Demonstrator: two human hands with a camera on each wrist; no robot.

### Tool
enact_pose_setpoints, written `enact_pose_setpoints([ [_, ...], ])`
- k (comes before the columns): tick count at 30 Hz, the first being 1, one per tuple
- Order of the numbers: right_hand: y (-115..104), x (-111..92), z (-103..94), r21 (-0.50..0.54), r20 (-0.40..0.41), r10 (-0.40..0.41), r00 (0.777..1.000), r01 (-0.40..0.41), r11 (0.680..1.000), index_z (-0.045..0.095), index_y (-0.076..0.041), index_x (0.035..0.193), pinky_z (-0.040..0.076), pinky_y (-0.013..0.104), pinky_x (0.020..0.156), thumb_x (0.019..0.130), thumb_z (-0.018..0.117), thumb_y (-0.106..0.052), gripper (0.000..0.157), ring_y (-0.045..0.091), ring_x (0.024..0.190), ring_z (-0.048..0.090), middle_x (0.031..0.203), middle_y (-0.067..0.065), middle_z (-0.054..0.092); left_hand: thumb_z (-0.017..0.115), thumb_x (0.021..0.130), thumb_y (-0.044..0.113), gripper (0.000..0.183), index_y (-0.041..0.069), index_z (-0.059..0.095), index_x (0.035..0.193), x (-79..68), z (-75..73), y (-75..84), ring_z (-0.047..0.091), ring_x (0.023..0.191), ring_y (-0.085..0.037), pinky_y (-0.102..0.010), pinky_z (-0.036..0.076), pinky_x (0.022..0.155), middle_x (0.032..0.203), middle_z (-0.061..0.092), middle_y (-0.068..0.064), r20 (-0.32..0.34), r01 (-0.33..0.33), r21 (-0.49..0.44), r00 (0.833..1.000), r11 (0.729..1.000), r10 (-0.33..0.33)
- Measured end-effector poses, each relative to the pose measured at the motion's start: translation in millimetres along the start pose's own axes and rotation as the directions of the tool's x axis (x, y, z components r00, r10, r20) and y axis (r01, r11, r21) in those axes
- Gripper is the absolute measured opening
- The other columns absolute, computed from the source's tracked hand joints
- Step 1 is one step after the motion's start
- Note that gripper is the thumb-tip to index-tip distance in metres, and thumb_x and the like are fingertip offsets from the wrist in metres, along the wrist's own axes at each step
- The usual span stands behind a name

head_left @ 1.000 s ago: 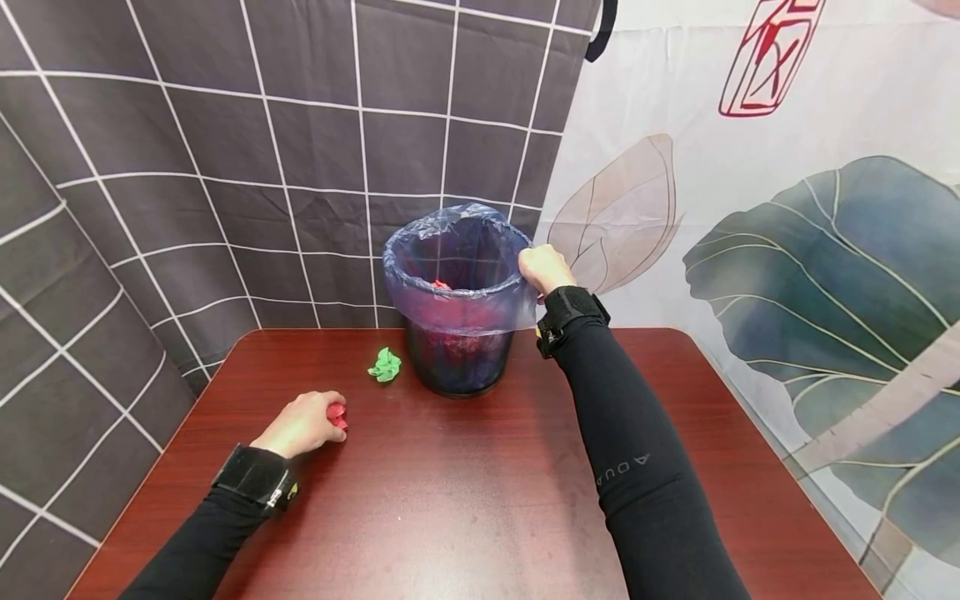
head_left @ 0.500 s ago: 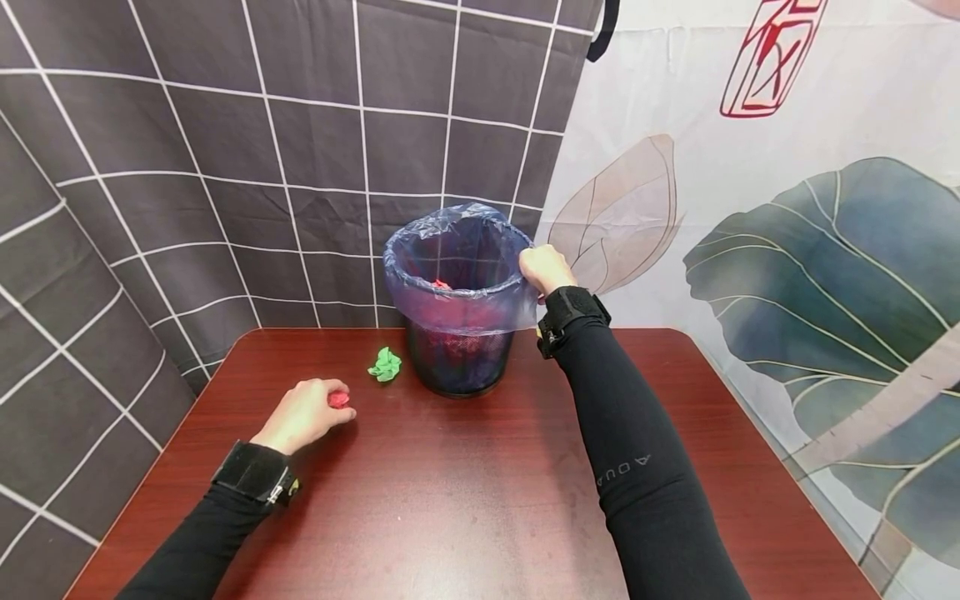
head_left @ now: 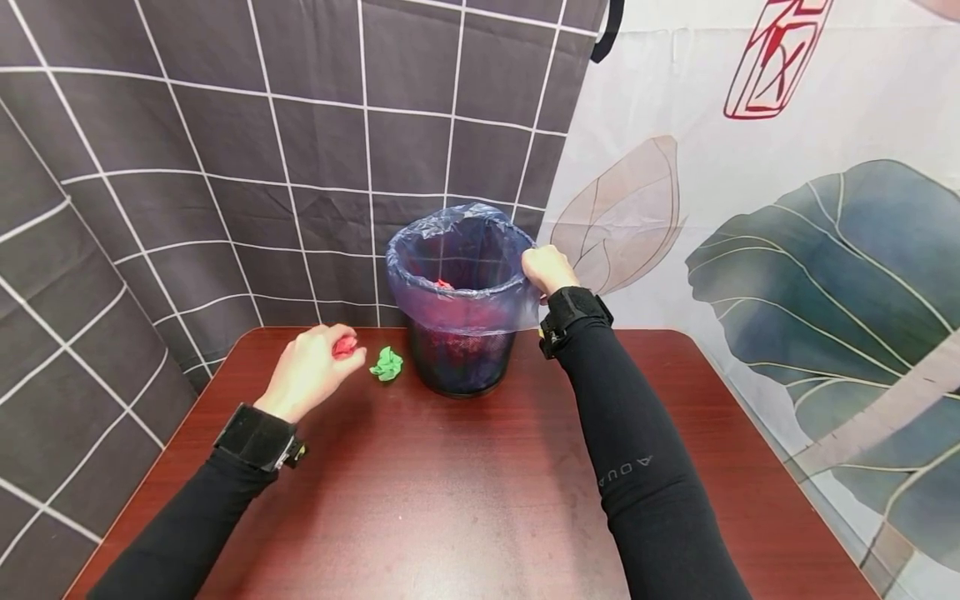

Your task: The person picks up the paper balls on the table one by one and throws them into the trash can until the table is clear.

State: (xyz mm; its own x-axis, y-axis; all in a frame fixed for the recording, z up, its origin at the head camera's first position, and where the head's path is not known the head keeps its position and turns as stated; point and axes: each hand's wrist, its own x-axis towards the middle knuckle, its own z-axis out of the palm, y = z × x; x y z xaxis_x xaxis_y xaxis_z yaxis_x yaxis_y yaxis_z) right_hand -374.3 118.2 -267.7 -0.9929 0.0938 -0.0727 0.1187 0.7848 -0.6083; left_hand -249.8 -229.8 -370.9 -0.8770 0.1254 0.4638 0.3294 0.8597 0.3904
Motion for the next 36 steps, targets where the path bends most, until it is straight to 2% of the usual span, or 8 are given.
enact_pose_setpoints([
  [3,0.5,-0.4,-1.2,0.001,0.002,0.001,1.000,-0.001,1.000,0.057,0.006,0.130,0.061,0.044,0.059,0.098,0.029,-0.027,0.053,0.044,0.090,0.069,0.133,0.025,0.057,0.070,0.087,0.027,0.024,0.009,0.071,0.104,11.9,-8.1,11.7,0.066,0.081,-0.033,-0.049,0.052,0.071,0.089,0.069,-0.011,-0.099,-0.038,-0.011,0.994,0.999,0.037],
  [7,1.1,-1.1,-2.6,-0.007,-0.005,-0.007,1.000,0.007,1.000,0.057,0.006,0.130,0.060,0.043,0.057,0.099,0.028,-0.027,0.054,0.043,0.090,0.069,0.133,0.025,0.058,0.069,0.088,0.029,0.029,0.010,0.071,0.110,28.7,-18.1,29.0,0.064,0.083,-0.034,-0.050,0.050,0.074,0.091,0.068,-0.012,-0.192,-0.070,-0.032,0.979,0.997,0.062],
  [15,2.9,-2.2,-4.1,0.005,-0.011,-0.010,1.000,0.010,1.000,0.057,0.006,0.131,0.060,0.043,0.057,0.098,0.028,-0.027,0.054,0.043,0.096,0.067,0.135,0.025,0.057,0.070,0.088,0.036,0.047,0.010,0.059,0.126,58.4,-29.3,66.0,0.061,0.090,-0.034,-0.050,0.050,0.077,0.100,0.066,-0.015,-0.270,-0.056,-0.097,0.962,0.994,0.028],
  [18,3.5,-1.9,-4.9,0.006,-0.009,-0.013,1.000,0.013,1.000,0.057,0.007,0.131,0.059,0.041,0.055,0.098,0.029,-0.026,0.055,0.043,0.099,0.066,0.135,0.026,0.057,0.071,0.087,0.039,0.051,0.010,0.056,0.127,68.7,-32.0,79.9,0.059,0.090,-0.034,-0.050,0.049,0.077,0.099,0.065,-0.016,-0.262,-0.055,-0.115,0.965,0.992,0.023],
  [22,4.1,-1.6,-4.8,0.007,-0.009,-0.004,1.000,0.004,1.000,0.057,0.006,0.131,0.059,0.041,0.054,0.097,0.029,-0.027,0.055,0.043,0.096,0.067,0.134,0.026,0.057,0.072,0.087,0.040,0.051,0.010,0.057,0.126,83.2,-31.5,95.6,0.059,0.094,-0.034,-0.050,0.048,0.081,0.101,0.065,-0.014,-0.231,-0.094,-0.106,0.971,0.990,0.068],
  [26,4.3,-0.3,-3.6,0.005,-0.009,0.011,1.000,-0.011,1.000,0.057,0.004,0.132,0.060,0.041,0.056,0.098,0.029,-0.029,0.055,0.041,0.087,0.068,0.134,0.026,0.057,0.071,0.088,0.040,0.052,0.011,0.057,0.128,95.3,-26.4,106.6,0.060,0.101,-0.034,-0.049,0.049,0.088,0.107,0.067,-0.013,-0.157,-0.122,-0.096,0.982,0.988,0.106],
  [32,4.2,2.6,-0.5,0.002,-0.013,0.011,1.000,-0.011,1.000,0.058,0.004,0.132,0.058,0.040,0.053,0.098,0.030,-0.029,0.055,0.041,0.087,0.069,0.136,0.024,0.057,0.072,0.087,0.046,0.067,0.013,0.052,0.142,102.5,-17.6,112.3,0.060,0.120,-0.035,-0.050,0.048,0.102,0.131,0.064,-0.014,-0.020,-0.116,-0.091,0.993,0.989,0.114],
  [36,3.9,3.4,0.6,0.008,-0.010,0.009,1.000,-0.009,1.000,0.058,0.004,0.132,0.059,0.040,0.054,0.099,0.029,-0.030,0.055,0.040,0.092,0.068,0.136,0.024,0.057,0.072,0.087,0.051,0.074,0.013,0.050,0.146,100.9,-15.0,110.7,0.054,0.131,-0.035,-0.052,0.042,0.109,0.144,0.057,-0.013,0.010,-0.108,-0.087,0.994,0.990,0.109],
])
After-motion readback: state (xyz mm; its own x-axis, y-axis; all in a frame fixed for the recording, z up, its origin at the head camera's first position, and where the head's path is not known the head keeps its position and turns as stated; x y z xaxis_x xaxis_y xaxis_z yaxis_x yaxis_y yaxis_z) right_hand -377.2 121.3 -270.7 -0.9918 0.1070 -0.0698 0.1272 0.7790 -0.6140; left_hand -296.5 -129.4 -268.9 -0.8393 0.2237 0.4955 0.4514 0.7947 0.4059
